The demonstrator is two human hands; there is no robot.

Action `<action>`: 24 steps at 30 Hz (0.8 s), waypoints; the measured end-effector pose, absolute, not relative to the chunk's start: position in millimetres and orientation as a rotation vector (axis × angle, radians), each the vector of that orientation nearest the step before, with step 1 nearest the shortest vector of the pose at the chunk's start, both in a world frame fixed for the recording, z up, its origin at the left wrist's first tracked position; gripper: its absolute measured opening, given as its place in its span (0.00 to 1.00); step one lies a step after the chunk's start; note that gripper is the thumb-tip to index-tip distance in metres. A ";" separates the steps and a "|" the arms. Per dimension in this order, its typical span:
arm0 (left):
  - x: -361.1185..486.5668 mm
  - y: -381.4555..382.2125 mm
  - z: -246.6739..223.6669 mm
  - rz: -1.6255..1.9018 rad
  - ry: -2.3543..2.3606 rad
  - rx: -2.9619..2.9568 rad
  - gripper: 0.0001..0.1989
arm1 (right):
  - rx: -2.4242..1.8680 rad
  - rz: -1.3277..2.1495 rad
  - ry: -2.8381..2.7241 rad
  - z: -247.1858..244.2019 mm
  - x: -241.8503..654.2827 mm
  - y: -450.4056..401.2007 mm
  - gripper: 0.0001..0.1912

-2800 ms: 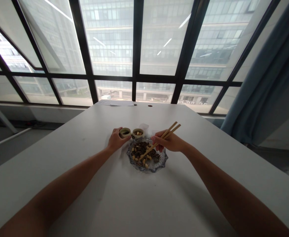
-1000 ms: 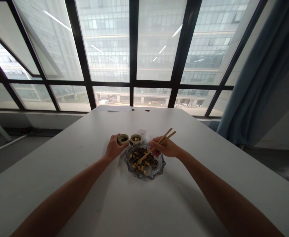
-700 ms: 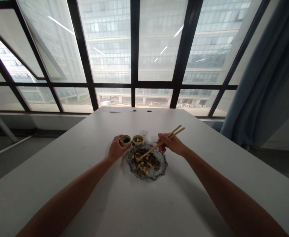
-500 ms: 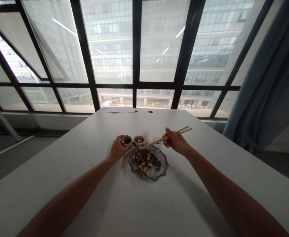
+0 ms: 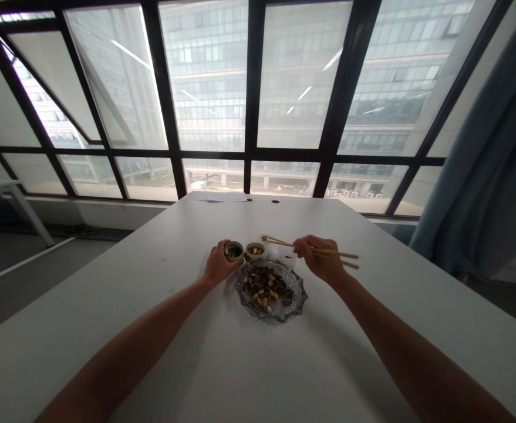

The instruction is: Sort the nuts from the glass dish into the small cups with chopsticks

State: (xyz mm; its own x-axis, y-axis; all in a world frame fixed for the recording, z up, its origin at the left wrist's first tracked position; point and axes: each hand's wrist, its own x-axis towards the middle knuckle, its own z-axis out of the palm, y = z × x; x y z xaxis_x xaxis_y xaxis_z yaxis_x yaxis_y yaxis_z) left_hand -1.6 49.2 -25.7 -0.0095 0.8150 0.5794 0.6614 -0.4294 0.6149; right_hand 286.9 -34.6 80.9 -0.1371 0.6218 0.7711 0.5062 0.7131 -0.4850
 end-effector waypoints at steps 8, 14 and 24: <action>-2.2 49.9 -26.5 1.429 1.578 2.100 0.33 | -0.609 -0.507 -2.177 78.5 284.1 -40.7 0.12; -1.0 50.1 -26.2 1.439 1.576 2.102 0.34 | -0.924 -0.081 -1.834 59.1 287.9 -24.9 0.20; -1.6 50.7 -26.7 1.437 1.572 2.114 0.34 | -1.017 0.338 -1.531 47.7 291.5 -8.0 0.28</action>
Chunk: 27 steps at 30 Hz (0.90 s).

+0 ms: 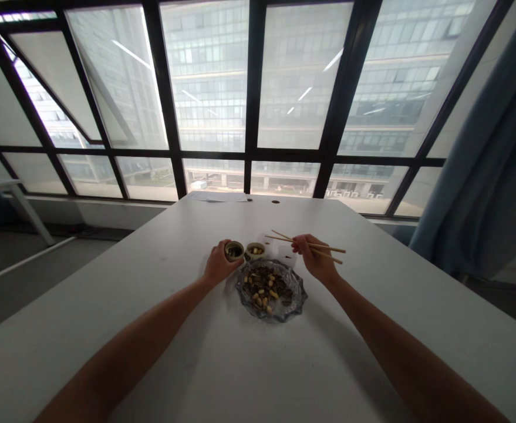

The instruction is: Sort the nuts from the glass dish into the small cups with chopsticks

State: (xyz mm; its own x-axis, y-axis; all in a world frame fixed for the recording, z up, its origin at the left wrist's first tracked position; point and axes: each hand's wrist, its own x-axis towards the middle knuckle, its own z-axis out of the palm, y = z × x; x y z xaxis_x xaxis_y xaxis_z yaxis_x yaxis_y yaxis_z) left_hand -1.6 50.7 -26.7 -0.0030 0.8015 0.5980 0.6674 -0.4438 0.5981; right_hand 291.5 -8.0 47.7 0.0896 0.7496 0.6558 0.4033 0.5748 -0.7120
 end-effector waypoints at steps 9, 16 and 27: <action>-0.8 48.8 -23.7 1.396 1.589 2.104 0.35 | -0.980 0.724 -1.572 86.7 276.9 -35.6 0.35; 0.0 48.0 -22.0 1.398 1.592 2.093 0.34 | -1.027 0.671 -1.959 85.5 260.7 -49.0 0.28; -0.2 49.9 -23.6 1.418 1.579 2.111 0.34 | -1.019 0.915 -1.966 94.3 264.4 -54.8 0.28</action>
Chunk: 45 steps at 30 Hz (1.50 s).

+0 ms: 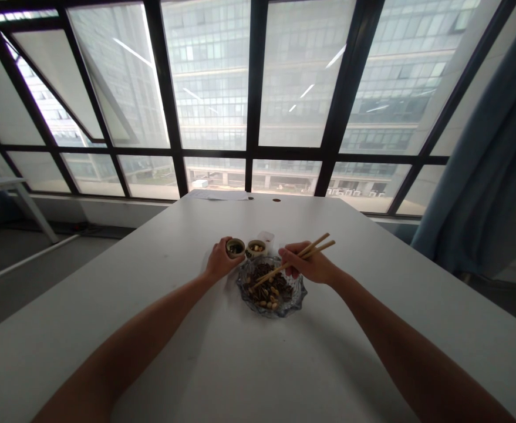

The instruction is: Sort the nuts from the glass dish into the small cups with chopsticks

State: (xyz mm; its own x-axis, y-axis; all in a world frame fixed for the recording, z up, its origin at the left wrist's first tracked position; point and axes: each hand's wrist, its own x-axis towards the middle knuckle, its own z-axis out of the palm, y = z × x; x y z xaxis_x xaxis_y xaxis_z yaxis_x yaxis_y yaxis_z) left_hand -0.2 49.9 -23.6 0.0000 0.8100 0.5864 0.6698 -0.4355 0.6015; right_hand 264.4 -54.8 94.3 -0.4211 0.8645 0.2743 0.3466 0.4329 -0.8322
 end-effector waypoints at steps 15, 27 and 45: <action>-1.7 50.7 -23.1 1.390 1.580 2.082 0.35 | -1.042 0.328 -2.218 94.2 271.7 -49.1 0.26; -2.1 53.8 -26.9 1.404 1.586 2.080 0.36 | -1.038 0.593 -2.035 98.0 272.9 -49.3 0.27; 0.1 47.6 -19.3 1.633 1.461 2.098 0.34 | -0.969 1.080 -1.244 82.2 300.4 -11.6 0.32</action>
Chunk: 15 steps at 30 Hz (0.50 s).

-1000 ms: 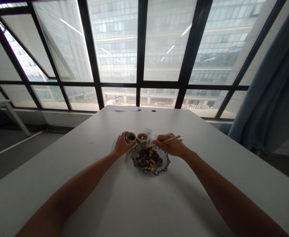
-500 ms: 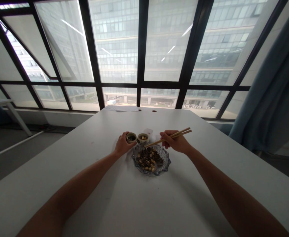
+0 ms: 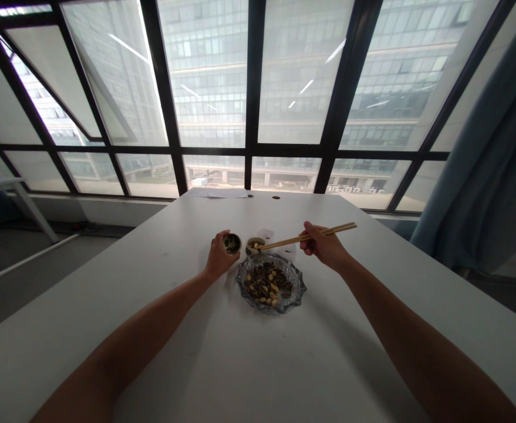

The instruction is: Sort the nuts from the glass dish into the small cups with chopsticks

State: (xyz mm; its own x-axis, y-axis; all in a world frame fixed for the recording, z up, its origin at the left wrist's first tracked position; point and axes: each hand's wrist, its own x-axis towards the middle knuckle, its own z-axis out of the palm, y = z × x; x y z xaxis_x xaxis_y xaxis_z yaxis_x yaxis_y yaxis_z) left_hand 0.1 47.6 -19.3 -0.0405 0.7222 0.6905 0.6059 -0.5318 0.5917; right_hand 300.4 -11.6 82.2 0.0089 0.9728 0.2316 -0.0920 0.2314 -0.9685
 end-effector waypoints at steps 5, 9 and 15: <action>1.0 45.6 -16.9 1.653 1.457 2.117 0.34 | -0.968 1.062 -1.234 84.4 299.2 -12.7 0.32; 1.5 42.7 -14.5 1.656 1.500 2.107 0.33 | -0.976 0.831 -1.351 89.6 289.4 -24.0 0.31; 1.3 41.1 -14.4 1.695 1.454 2.155 0.31 | -0.940 0.228 -1.930 103.1 261.6 -62.7 0.26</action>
